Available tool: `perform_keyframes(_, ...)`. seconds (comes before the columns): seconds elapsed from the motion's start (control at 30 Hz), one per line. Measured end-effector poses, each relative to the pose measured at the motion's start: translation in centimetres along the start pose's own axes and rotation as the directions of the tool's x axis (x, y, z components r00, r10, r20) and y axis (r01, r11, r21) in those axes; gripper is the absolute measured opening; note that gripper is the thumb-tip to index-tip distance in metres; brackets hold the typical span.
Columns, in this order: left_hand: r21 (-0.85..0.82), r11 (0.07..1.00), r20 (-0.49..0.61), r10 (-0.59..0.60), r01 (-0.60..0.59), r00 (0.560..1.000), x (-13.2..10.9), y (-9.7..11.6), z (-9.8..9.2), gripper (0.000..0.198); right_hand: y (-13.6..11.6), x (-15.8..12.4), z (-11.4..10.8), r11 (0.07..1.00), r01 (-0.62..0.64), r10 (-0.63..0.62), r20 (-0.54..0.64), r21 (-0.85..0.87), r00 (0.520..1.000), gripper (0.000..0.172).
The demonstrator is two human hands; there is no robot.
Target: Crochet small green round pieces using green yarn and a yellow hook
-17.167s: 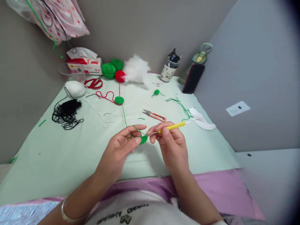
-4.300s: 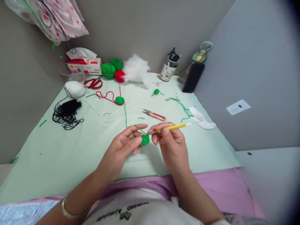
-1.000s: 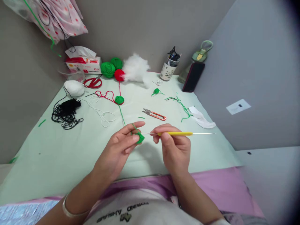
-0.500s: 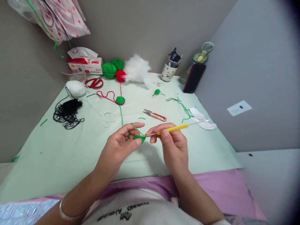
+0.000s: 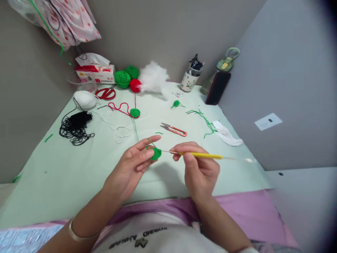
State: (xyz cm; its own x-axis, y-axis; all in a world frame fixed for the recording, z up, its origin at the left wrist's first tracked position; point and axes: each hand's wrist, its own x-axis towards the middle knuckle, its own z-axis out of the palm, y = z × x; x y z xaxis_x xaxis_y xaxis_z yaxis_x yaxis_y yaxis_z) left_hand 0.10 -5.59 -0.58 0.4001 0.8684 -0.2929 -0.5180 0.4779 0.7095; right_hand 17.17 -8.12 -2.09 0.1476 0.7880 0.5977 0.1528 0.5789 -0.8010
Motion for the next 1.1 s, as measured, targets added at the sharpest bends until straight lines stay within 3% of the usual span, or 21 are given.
perform_keyframes(0.1, 0.103, 0.993, 0.046, 0.059, -0.063, 0.997, 0.0, -0.3, 0.3, 0.034, 0.0, 0.6, 0.3, 0.986, -0.120, 0.115, 0.048, 0.113, 0.992, 0.017)
perform_keyframes(0.23, 0.206, 0.970, 0.011, 0.132, -0.132, 0.991, -0.1, -0.9, 0.6, 0.037, 0.0, 0.3, 0.5, 0.996, -0.080, 0.082, 0.073, -0.026, 0.994, 0.016)
perform_keyframes(0.33, 0.147, 0.982, -0.038, 0.129, -0.122, 0.991, -0.1, -1.0, 0.7, 0.042, 0.4, -0.5, 0.3, 0.952, 0.151, -0.116, 0.143, -0.266, 0.983, 0.029)
perform_keyframes(0.4, 0.047, 0.998, -0.023, 0.035, -0.034, 0.999, 0.0, -0.8, 0.7, 0.039, 0.6, -0.8, 0.1, 0.842, 0.385, -0.323, 0.218, -0.378, 0.921, 0.039)
perform_keyframes(0.43, -0.004, 1.000, -0.005, -0.020, 0.020, 1.000, 0.0, -0.7, 0.6, 0.037, 0.6, -0.8, 0.0, 0.818, 0.430, -0.374, 0.215, -0.383, 0.902, 0.040)
perform_keyframes(0.5, -0.080, 0.993, 0.020, -0.089, 0.090, 0.996, 0.2, -0.5, 0.4, 0.033, 0.4, -0.6, -0.2, 0.903, 0.281, -0.252, 0.129, -0.326, 0.959, 0.036)
perform_keyframes(0.57, -0.105, 0.992, 0.001, -0.070, 0.070, 0.998, 0.3, -0.4, 0.2, 0.031, 0.1, -0.2, -0.2, 0.984, 0.053, -0.053, 0.003, -0.168, 0.999, 0.023)
perform_keyframes(0.67, -0.005, 1.000, -0.017, 0.022, -0.022, 1.000, 0.3, -0.6, 0.1, 0.029, 0.0, 0.2, 0.0, 0.982, -0.173, 0.175, -0.023, 0.079, 0.984, 0.017)
perform_keyframes(0.83, 0.214, 0.969, 0.064, 0.110, -0.122, 0.992, -0.1, -1.2, 0.2, 0.028, 0.5, 0.3, 0.1, 0.954, -0.255, 0.254, 0.028, 0.155, 0.967, 0.014)
perform_keyframes(1.0, 0.295, 0.943, 0.013, 0.155, -0.152, 0.988, -0.4, -1.0, -0.2, 0.029, 0.7, 0.8, -0.2, 0.893, -0.370, 0.367, 0.061, 0.256, 0.928, 0.022)
perform_keyframes(1.1, 0.340, 0.924, -0.022, 0.196, -0.177, 0.980, -0.3, -0.8, -0.4, 0.029, 0.3, 0.8, -0.3, 0.901, -0.364, 0.355, 0.083, 0.235, 0.931, 0.023)
